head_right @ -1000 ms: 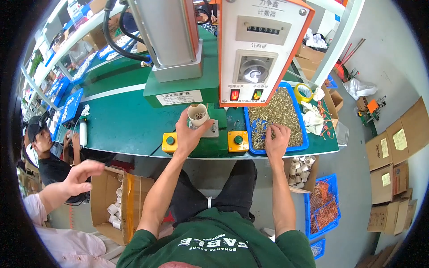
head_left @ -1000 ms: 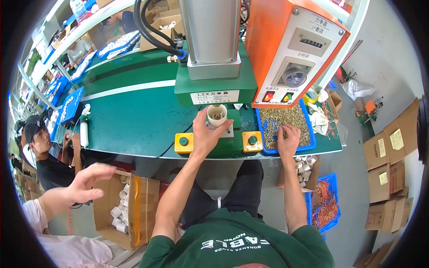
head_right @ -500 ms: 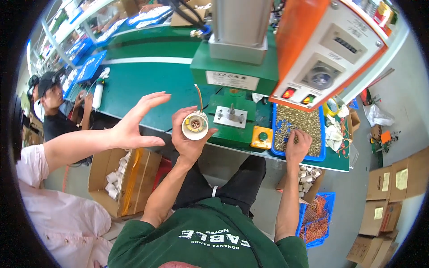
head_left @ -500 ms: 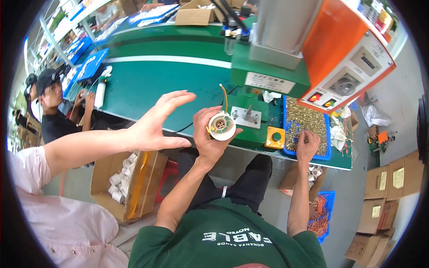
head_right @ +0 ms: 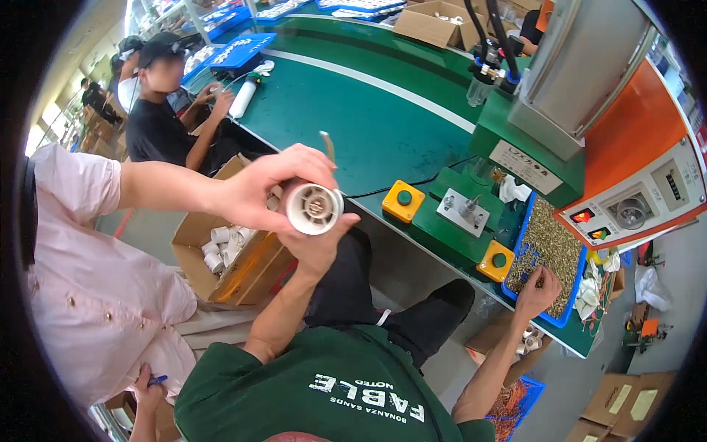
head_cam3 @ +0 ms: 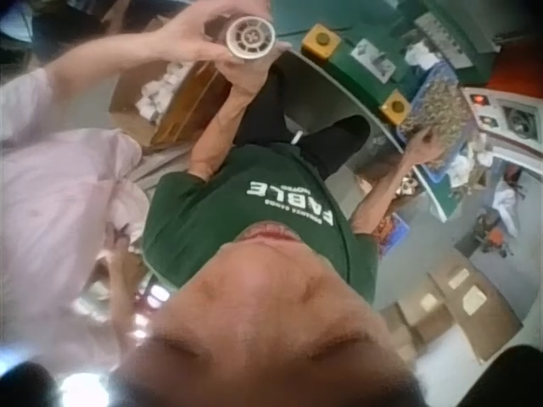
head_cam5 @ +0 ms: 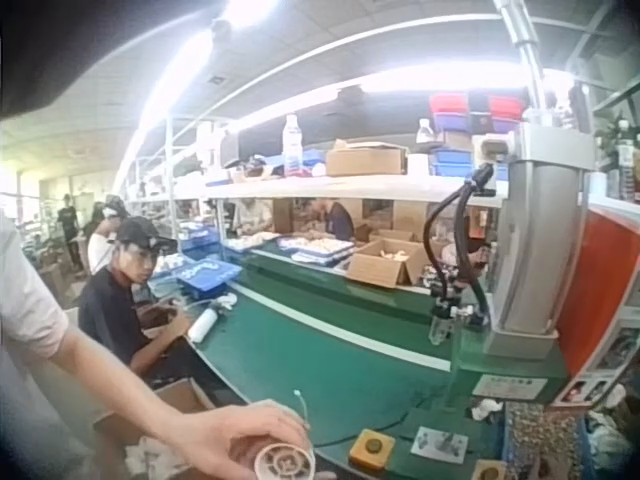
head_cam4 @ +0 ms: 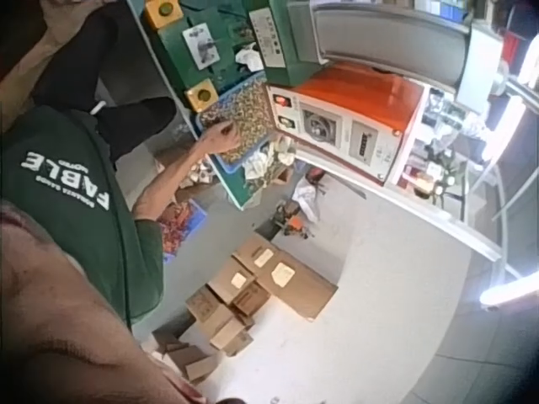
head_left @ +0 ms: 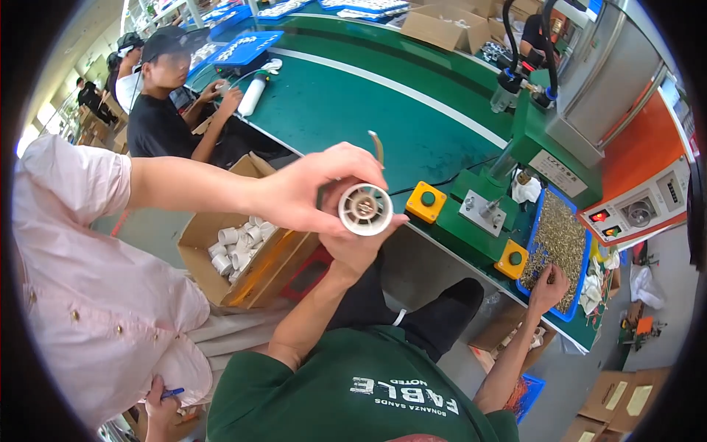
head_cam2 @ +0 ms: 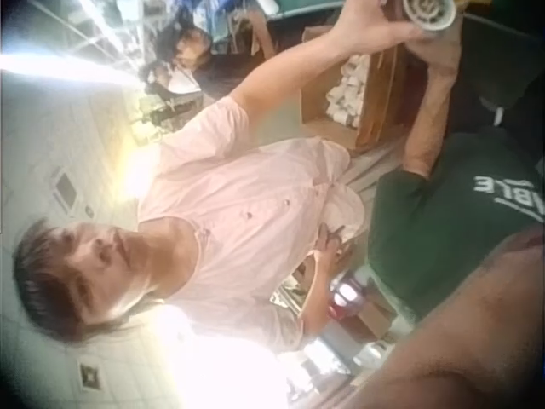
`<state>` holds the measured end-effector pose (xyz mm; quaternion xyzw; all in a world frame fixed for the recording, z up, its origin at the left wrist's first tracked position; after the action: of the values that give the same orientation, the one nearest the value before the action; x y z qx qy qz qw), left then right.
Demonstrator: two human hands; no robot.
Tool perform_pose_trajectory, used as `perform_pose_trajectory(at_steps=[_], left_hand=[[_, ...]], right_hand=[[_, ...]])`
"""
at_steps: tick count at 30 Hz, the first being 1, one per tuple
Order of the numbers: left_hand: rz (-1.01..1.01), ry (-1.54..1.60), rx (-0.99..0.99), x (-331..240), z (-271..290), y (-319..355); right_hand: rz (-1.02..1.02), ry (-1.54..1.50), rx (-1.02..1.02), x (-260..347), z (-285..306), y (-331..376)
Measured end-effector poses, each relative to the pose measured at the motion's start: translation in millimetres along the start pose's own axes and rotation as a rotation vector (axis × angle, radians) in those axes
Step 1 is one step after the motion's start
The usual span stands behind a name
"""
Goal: The person assembles small electronic components by inserting metal pins into them, then pressing the components with a pneumatic press.
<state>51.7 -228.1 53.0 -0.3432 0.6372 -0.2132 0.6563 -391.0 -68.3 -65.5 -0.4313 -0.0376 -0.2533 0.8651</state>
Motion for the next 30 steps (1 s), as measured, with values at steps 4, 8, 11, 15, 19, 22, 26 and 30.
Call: perform_pose_trajectory(at_steps=[4,8,11,15,19,22,26,30], left_hand=[[0.021,-0.019,-0.247,-6,64,-25],[-0.226,0.088,-0.559,-26,133,-51],[-0.219,0.036,-0.717,-13,180,-36],[0.064,-0.305,-0.717,54,217,18],[0.216,-0.926,-0.4,107,227,65],[0.319,-0.999,-0.234,133,238,70],[0.756,-0.877,-0.067,162,249,55],[0.795,-1.1,0.38,208,256,41]], right_hand=[[0.09,0.008,0.0,-1,-6,1],[0.101,0.024,-0.017,-10,-9,5],[0.108,0.053,0.005,-10,-11,3],[0.069,0.076,0.054,-12,-16,3],[0.036,0.11,0.127,-13,-11,-5],[0.051,0.101,0.156,-21,-20,-4],[0.11,0.111,0.148,-14,-20,-7],[0.084,0.198,0.185,-13,-21,-8]])
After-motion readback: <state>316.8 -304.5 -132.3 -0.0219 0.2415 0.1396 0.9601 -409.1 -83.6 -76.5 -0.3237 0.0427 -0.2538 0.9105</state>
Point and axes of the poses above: each hand's wrist, its own y-axis away from the middle knuckle, its own z-axis out of the back of the hand, x = y × z, the point moved 8 cm from there along -y, towards the middle knuckle, and after that the axes turned 6 degrees about z, right-handed, at the moved point
